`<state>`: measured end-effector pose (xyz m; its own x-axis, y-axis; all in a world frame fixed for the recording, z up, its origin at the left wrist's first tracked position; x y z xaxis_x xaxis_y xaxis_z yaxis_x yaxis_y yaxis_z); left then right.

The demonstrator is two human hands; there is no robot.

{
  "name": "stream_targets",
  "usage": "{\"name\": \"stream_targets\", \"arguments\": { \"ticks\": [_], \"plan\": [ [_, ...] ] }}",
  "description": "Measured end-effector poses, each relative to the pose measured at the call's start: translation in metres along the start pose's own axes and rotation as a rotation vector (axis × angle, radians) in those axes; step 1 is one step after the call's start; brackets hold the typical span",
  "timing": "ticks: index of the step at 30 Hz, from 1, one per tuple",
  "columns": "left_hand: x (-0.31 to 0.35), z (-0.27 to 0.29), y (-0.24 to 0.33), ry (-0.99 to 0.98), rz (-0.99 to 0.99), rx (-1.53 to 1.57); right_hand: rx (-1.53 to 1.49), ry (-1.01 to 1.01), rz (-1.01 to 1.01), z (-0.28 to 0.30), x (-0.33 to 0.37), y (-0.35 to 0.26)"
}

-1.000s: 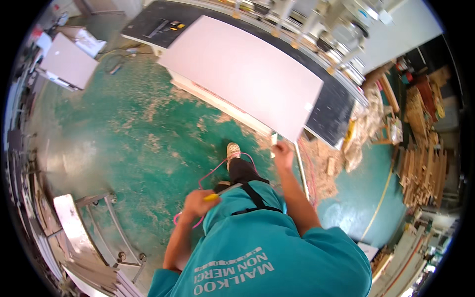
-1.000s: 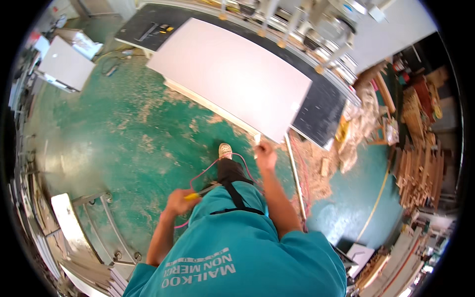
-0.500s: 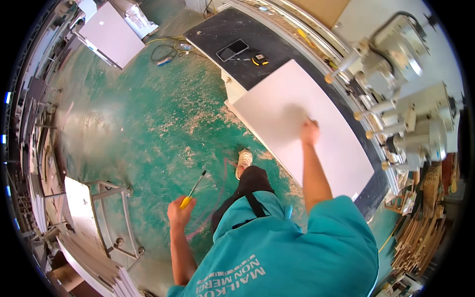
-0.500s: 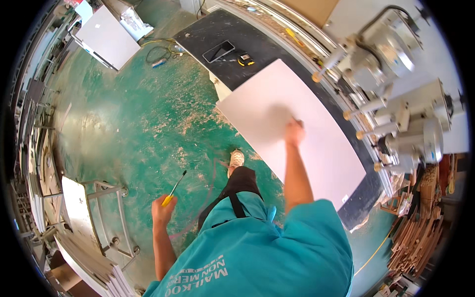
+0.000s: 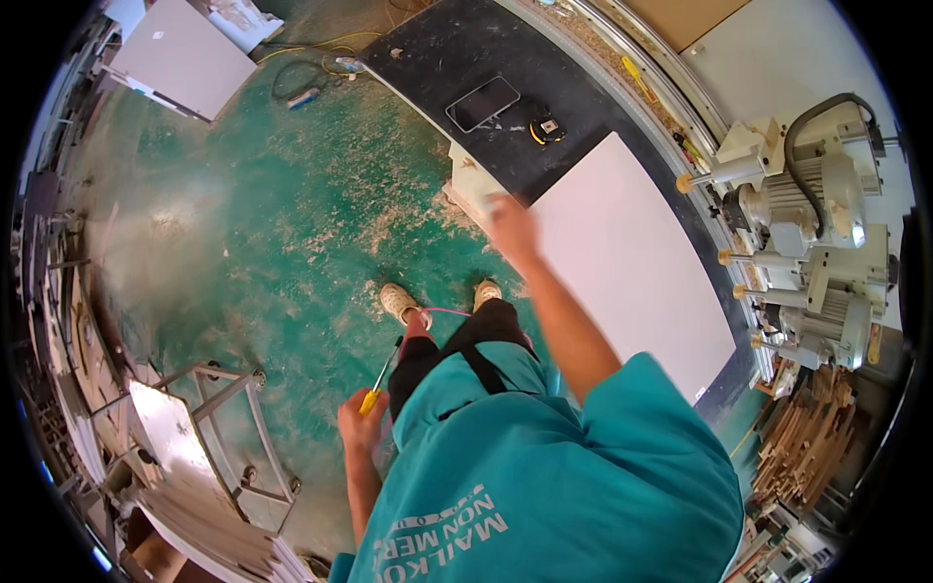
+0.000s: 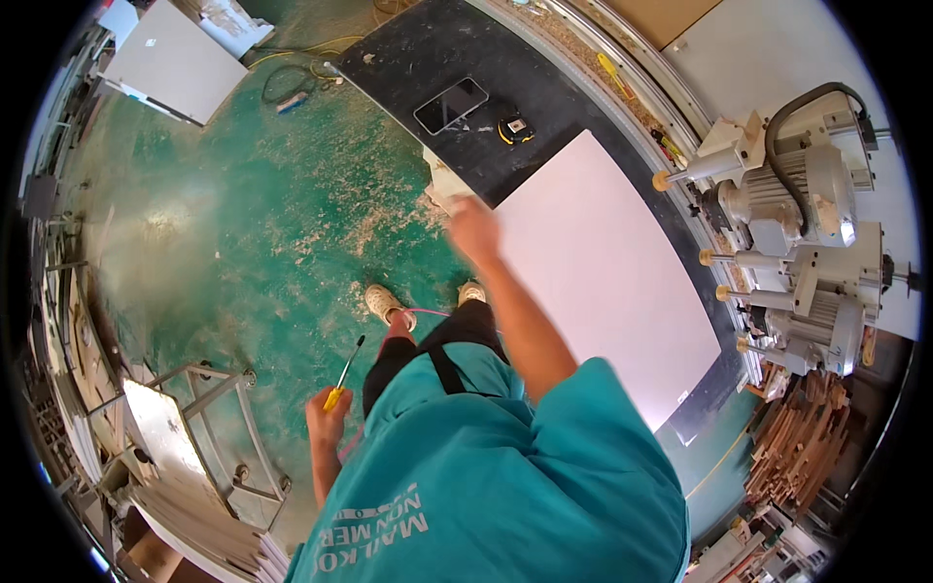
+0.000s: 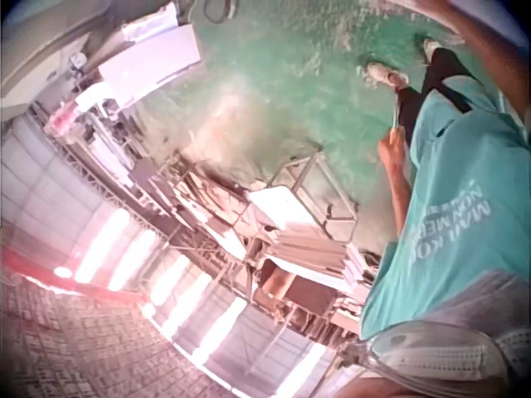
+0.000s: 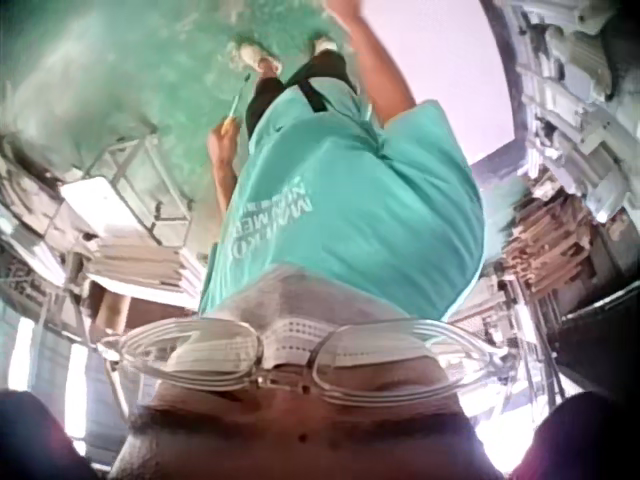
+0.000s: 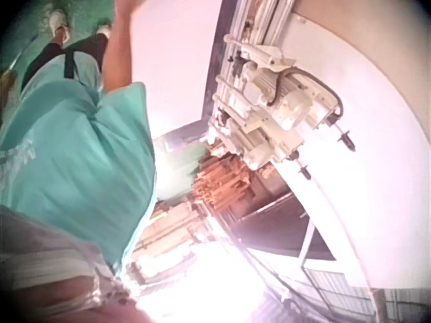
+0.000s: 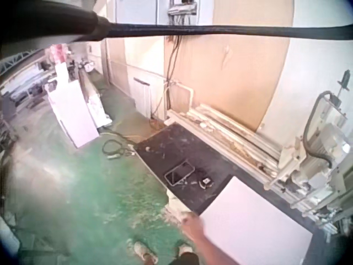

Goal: The person picks up several white wood panels from a stack, places them one at a time on a drilling machine, and uses the machine to drill holes into the panels while using a measuring tool to check positioning.

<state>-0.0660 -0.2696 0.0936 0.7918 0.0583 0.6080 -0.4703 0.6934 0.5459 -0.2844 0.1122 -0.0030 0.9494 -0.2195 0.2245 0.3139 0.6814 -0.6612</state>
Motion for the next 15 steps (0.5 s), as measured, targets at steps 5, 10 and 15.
{"name": "stream_targets", "arguments": {
  "ticks": [5, 10, 15],
  "plan": [
    [-0.058, 0.065, 0.023, -0.131, -0.063, -0.12, 0.496, 0.354, -0.326, 0.08, 0.008, 0.122],
    [-0.129, 0.101, 0.048, -0.09, -0.242, -0.269, 0.54, -0.573, 0.064, -0.112, 0.089, -0.024],
    [-0.154, 0.106, 0.102, -0.095, -0.442, -0.298, 0.467, -0.228, 0.215, -0.091, 0.091, -0.033]
  ]
}}
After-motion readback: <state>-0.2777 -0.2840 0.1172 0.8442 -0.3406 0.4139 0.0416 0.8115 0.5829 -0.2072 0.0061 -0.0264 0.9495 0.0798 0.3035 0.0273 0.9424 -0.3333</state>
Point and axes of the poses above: each hand's wrist, its own x-axis away from the middle knuckle, its own z-axis out of the back of the hand, y = z × x, the point moved 4 cm from there along -x, towards the middle knuckle, and after that the axes turned 7 degrees about -y, right-handed, at the moved point
